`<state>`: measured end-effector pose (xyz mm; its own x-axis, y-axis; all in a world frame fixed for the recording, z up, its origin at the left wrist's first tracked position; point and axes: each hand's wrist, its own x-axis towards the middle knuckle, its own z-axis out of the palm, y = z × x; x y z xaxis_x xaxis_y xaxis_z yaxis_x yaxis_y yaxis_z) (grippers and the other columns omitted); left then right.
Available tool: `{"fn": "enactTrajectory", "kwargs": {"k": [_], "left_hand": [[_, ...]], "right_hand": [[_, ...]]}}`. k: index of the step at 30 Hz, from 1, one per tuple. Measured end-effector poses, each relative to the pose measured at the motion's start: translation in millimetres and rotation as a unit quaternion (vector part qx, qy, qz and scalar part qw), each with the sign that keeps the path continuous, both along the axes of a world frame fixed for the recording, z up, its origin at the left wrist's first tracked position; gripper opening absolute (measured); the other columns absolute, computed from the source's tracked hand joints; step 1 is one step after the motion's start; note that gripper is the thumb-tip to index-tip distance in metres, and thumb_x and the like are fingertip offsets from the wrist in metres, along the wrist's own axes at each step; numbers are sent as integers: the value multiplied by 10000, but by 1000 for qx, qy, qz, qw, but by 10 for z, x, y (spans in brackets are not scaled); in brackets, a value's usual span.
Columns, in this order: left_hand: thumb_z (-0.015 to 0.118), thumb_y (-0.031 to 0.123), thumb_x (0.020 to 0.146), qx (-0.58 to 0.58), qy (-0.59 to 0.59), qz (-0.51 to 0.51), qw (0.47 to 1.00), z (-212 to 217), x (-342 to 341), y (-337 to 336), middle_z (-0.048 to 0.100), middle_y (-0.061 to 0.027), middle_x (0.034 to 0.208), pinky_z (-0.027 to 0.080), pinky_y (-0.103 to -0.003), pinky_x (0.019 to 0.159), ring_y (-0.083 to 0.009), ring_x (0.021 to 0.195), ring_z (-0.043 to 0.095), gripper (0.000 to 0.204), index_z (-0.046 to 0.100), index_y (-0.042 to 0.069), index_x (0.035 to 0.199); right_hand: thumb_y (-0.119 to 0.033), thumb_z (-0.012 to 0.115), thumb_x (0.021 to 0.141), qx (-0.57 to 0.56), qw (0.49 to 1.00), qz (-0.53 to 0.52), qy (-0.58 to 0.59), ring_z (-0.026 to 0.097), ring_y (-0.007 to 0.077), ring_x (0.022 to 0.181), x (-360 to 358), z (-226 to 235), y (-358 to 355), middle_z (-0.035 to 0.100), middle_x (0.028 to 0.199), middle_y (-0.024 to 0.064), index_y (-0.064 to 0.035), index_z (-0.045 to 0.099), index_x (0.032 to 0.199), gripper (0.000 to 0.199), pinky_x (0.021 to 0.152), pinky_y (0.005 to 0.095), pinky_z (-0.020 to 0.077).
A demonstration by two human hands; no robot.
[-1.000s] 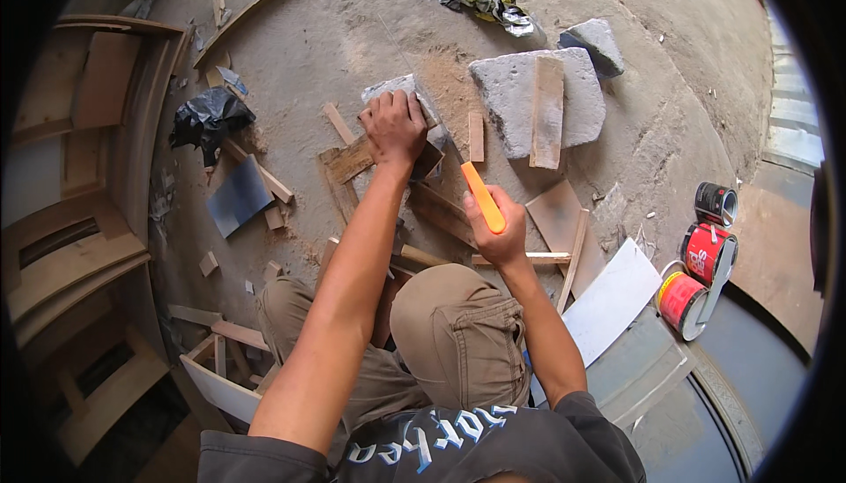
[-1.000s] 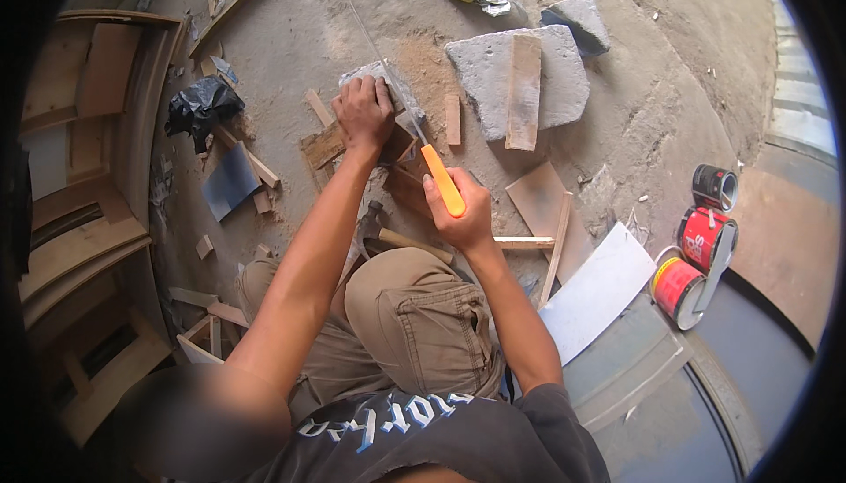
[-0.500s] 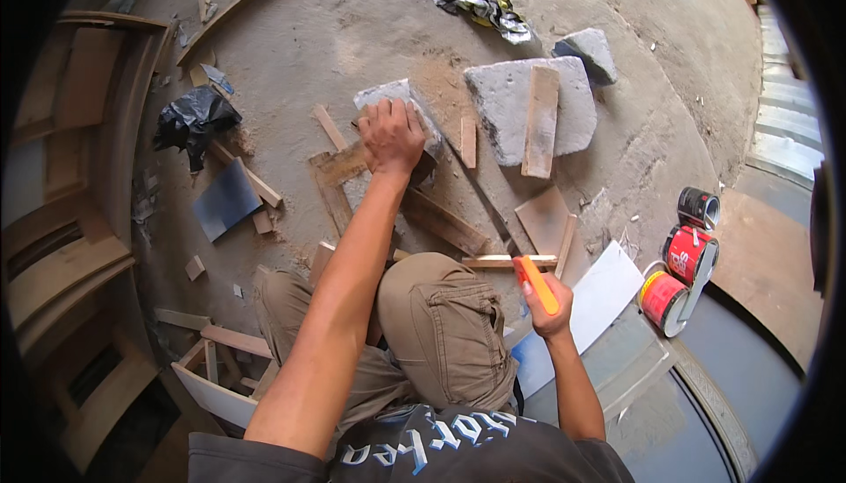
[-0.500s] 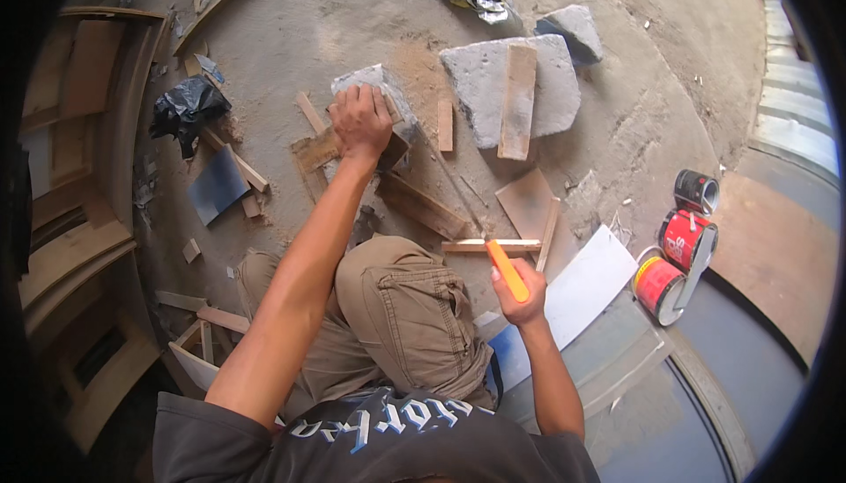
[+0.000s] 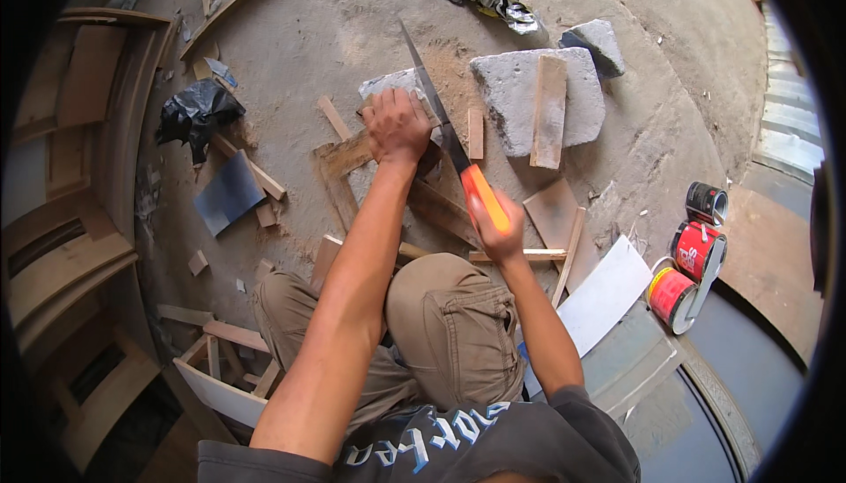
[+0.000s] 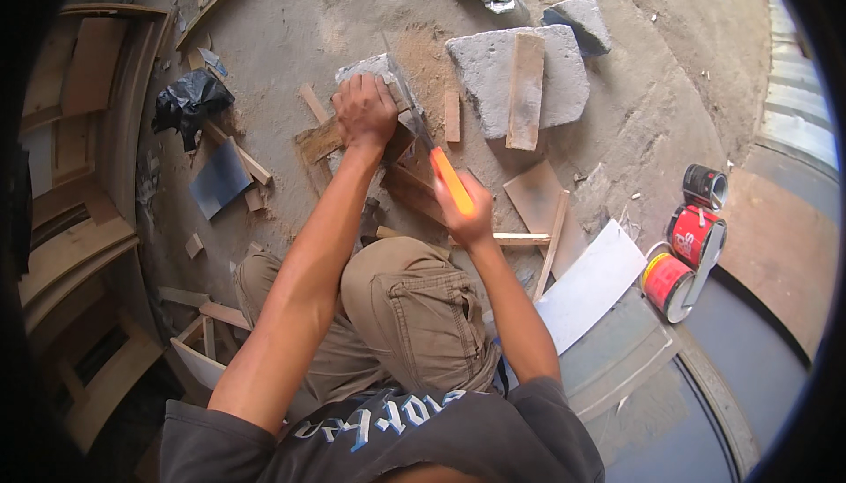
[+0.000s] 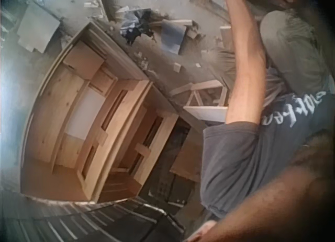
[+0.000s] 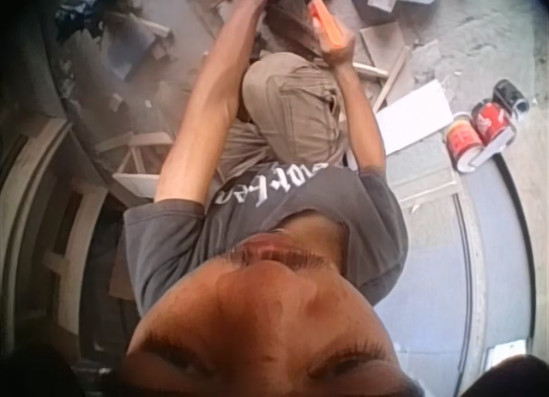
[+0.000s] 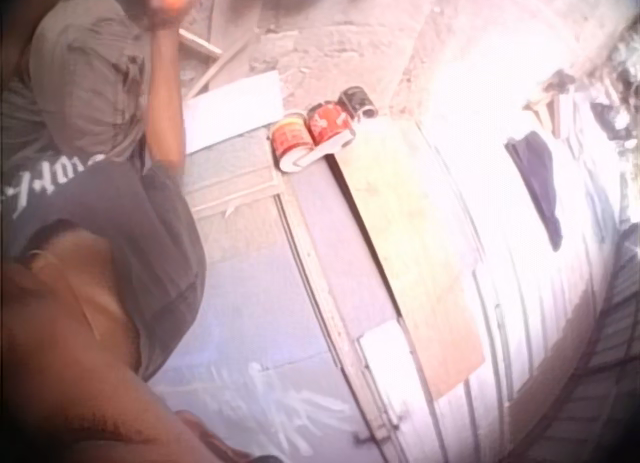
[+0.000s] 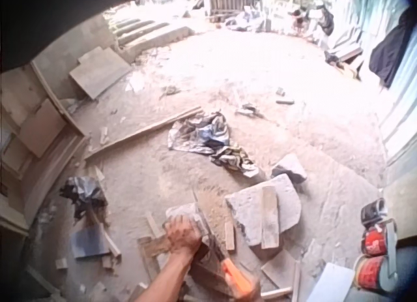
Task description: The person assembles a small wooden structure by cutting a piece of wood, arranging several small wooden blocks, and nailing a larger board onto the blocks using a hammer and nails.
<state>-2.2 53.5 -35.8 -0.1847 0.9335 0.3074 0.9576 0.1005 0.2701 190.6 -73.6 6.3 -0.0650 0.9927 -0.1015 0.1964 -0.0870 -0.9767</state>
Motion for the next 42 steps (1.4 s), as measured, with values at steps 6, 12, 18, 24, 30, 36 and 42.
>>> {"fn": "enactTrajectory", "kwargs": {"k": [6, 12, 18, 24, 30, 36, 42], "left_hand": [[522, 273, 959, -2, 6, 12, 1000, -4, -37, -61, 602, -119, 911, 413, -453, 802, -320, 914, 569, 251, 603, 65, 847], [650, 499, 865, 6, -12, -84, 996, 116, 2, -49, 635, -112, 946, 429, -427, 853, -311, 956, 591, 428, 642, 77, 938], [656, 437, 843, -53, -63, -151, 985, 213, -151, -108, 697, -146, 989, 454, -384, 861, -282, 957, 645, 463, 625, 36, 1072], [485, 383, 914, -34, -417, -147, 896, 841, -370, -236, 635, -114, 878, 446, -316, 757, -168, 836, 592, 408, 604, 25, 1068], [382, 390, 941, -76, -408, -252, 874, 1452, -799, -723, 612, -72, 858, 424, -310, 743, -150, 805, 552, 456, 595, 50, 1158], [409, 295, 962, -126, -501, -225, 826, 1766, -977, -1525, 598, -68, 998, 446, -281, 879, -119, 932, 564, 466, 473, 54, 1356], [385, 336, 1007, -110, -520, -167, 831, 1827, -1205, -2214, 576, -81, 1099, 411, -257, 921, -120, 1027, 530, 509, 447, 6, 1389]], "right_hand": [[-331, 604, 945, -20, 989, -145, 12, 507, 92, 545, 777, 262, -1056, 553, 656, 14, 59, 625, 960, 392, 512, 244, 416], [-256, 662, 912, 182, 965, -89, -168, 605, 193, 591, 790, -234, -362, 615, 709, 80, 27, 626, 1011, 302, 572, 318, 507], [-187, 707, 860, 236, 915, -8, -327, 616, 378, 647, 204, -606, -122, 617, 723, 181, 8, 614, 1034, 278, 596, 460, 496], [-103, 620, 836, 190, 877, 75, -436, 588, 348, 957, 177, -888, -279, 635, 1000, 180, 25, 604, 1127, 318, 850, 468, 439], [-77, 684, 812, 243, 863, 99, -432, 550, 364, 1124, 74, -96, -445, 604, 1119, 178, 18, 603, 1179, 387, 1009, 478, 397], [-85, 773, 849, 288, 937, 188, 64, 681, 177, 866, -753, 1088, -273, 626, 1108, 140, -21, 599, 1266, 456, 763, 311, 571], [14, 731, 870, 296, 905, 269, 144, 656, 107, 755, -1354, 1094, -359, 695, 848, 76, 11, 691, 1031, 167, 684, 256, 530]]}}
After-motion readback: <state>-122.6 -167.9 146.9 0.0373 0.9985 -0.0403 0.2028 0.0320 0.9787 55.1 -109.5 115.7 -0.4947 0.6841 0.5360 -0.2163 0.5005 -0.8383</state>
